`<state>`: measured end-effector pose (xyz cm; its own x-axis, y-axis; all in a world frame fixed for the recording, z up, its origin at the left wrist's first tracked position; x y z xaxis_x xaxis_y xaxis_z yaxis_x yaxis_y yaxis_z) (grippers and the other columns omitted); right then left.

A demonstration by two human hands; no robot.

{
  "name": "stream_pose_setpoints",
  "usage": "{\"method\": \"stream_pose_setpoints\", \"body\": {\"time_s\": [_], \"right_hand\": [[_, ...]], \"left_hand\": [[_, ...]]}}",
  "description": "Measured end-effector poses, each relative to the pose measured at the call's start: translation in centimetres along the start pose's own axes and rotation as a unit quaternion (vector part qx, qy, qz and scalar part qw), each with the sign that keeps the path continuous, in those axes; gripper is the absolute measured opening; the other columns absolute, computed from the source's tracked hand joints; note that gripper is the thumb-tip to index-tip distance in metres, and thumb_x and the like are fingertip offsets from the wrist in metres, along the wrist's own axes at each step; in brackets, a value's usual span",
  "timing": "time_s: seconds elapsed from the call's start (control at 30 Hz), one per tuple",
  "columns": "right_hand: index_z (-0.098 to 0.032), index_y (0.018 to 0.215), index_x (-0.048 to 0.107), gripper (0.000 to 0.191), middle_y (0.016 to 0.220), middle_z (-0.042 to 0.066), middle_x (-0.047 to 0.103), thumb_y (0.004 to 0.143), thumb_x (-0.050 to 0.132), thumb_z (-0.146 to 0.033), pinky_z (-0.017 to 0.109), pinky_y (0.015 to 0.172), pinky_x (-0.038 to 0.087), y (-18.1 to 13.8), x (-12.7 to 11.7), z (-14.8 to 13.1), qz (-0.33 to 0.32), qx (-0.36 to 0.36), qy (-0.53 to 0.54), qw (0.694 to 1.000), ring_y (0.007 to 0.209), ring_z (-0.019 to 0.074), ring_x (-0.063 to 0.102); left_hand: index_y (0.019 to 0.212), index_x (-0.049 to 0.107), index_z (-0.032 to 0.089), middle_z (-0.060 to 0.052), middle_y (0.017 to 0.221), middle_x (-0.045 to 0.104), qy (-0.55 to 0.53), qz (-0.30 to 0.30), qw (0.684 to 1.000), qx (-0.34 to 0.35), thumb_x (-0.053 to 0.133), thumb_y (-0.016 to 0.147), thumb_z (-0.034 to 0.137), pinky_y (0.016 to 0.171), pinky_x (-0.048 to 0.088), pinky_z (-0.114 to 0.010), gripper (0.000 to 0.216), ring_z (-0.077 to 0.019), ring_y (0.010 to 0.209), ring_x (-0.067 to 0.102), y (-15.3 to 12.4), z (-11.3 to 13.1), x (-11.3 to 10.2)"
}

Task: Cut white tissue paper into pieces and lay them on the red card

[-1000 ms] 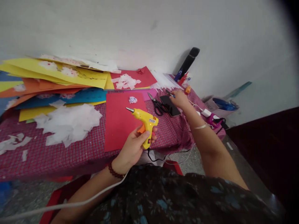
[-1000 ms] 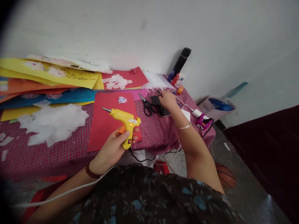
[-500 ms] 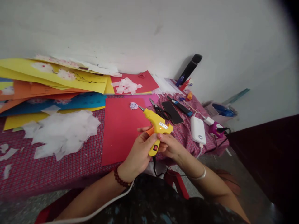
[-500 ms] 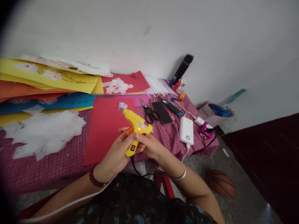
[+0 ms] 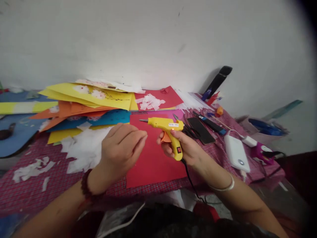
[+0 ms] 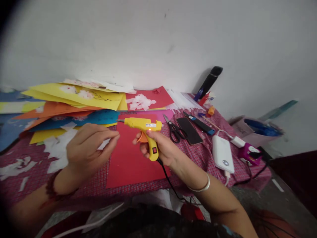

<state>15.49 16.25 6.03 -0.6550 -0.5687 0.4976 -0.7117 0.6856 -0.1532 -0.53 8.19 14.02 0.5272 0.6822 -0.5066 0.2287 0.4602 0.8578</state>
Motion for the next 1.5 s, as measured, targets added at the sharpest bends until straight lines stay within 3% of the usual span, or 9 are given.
{"method": "stream_pose_setpoints", "body": {"time_s": [0.17,0.37,0.7,0.87,1.0,1.17,1.3,1.4,1.5], "right_hand": [[-0.017,0.089,0.071,0.035,0.079,0.004,0.071,0.079,0.074,-0.05,0.018,0.043,0.043,2.0,-0.3,2.5,0.001,0.025,0.032,0.999,0.052,0.0082,0.053],[-0.017,0.089,0.071,0.029,0.076,0.002,0.069,0.078,0.077,-0.044,0.016,0.04,0.042,2.2,-0.1,3.4,-0.007,0.04,0.019,0.999,0.048,0.007,0.054],[-0.017,0.086,0.07,0.03,0.066,0.0,0.066,0.082,0.074,-0.047,0.017,0.04,0.037,2.0,-0.1,3.3,-0.005,0.019,-0.005,1.0,0.046,0.0066,0.053],[-0.018,0.084,0.071,0.029,0.075,0.002,0.069,0.08,0.076,-0.046,0.017,0.04,0.038,2.1,-0.3,3.6,0.019,0.03,0.017,0.999,0.047,0.0063,0.053],[-0.017,0.083,0.072,0.03,0.063,0.0,0.064,0.082,0.073,-0.047,0.018,0.04,0.038,2.2,-0.2,4.0,0.008,0.038,0.02,0.999,0.047,0.0075,0.052],[-0.02,0.092,0.07,0.026,0.091,0.005,0.071,0.081,0.074,-0.043,0.018,0.04,0.04,2.3,-1.0,3.6,0.043,0.006,0.008,0.999,0.052,0.0066,0.053],[-0.02,0.095,0.066,0.026,0.09,0.004,0.069,0.082,0.071,-0.041,0.02,0.042,0.038,2.3,-1.8,3.1,0.064,-0.028,-0.091,0.993,0.052,0.0073,0.05],[-0.022,0.096,0.064,0.017,0.083,0.003,0.066,0.086,0.064,-0.036,0.023,0.048,0.042,2.0,-2.3,1.7,0.094,-0.101,-0.244,0.96,0.056,0.0106,0.051],[-0.021,0.095,0.062,0.009,0.088,0.006,0.064,0.09,0.059,-0.028,0.029,0.064,0.049,1.2,-1.7,-0.4,0.105,-0.224,-0.464,0.851,0.073,0.0166,0.058]], "left_hand": [[0.072,0.058,0.021,-0.003,0.072,0.063,0.092,-0.039,0.994,0.039,0.067,0.088,0.023,0.07,0.039,-0.035,0.019,-0.0197,0.072,0.056,-0.8,-1.6,2.9],[0.067,0.051,0.023,-0.002,0.067,0.056,0.113,-0.049,0.992,-0.006,0.071,0.087,0.032,0.069,0.032,-0.037,0.03,-0.021,0.071,0.052,-1.2,-2.3,3.6],[0.089,0.065,0.024,-0.003,0.078,0.069,0.089,-0.064,0.994,-0.006,0.072,0.086,0.027,0.074,0.038,-0.038,0.008,-0.0221,0.076,0.061,-1.9,-2.6,4.2],[0.101,0.068,0.024,-0.005,0.087,0.073,0.071,-0.076,0.995,-0.008,0.071,0.084,0.02,0.076,0.039,-0.039,0.018,-0.0234,0.082,0.065,-2.6,-3.0,4.9],[0.1,0.067,0.022,-0.005,0.085,0.073,0.074,-0.062,0.995,-0.003,0.073,0.083,0.02,0.073,0.04,-0.039,0.018,-0.0222,0.078,0.064,-2.6,-2.9,4.7],[0.097,0.064,0.02,-0.005,0.085,0.069,-0.046,-0.029,0.998,-0.043,0.06,0.088,0.011,0.076,0.046,-0.037,0.013,-0.0191,0.079,0.062,-3.0,-3.2,3.3],[0.081,0.056,0.021,-0.003,0.074,0.06,-0.089,-0.008,0.992,-0.088,0.051,0.091,0.012,0.071,0.046,-0.035,0.014,-0.0171,0.071,0.055,-3.5,-3.9,2.7],[0.076,0.05,0.022,-0.001,0.069,0.055,-0.086,-0.025,0.993,-0.077,0.054,0.089,0.009,0.065,0.043,-0.033,0.019,-0.0154,0.066,0.052,-3.1,-3.9,3.0],[0.067,0.04,0.022,0.003,0.062,0.049,-0.094,-0.023,0.994,-0.053,0.065,0.081,0.006,0.059,0.039,-0.031,0.033,-0.0124,0.058,0.047,-2.7,-3.7,3.3]]}}
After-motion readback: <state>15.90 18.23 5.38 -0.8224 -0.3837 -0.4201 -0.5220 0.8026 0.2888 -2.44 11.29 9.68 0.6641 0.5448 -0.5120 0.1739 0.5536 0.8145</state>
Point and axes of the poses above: each hand's wrist, its own y-axis towards the middle knuckle, its own x-axis out of the palm, z = x × y, the point moved 6 cm from there along y, towards the middle knuckle
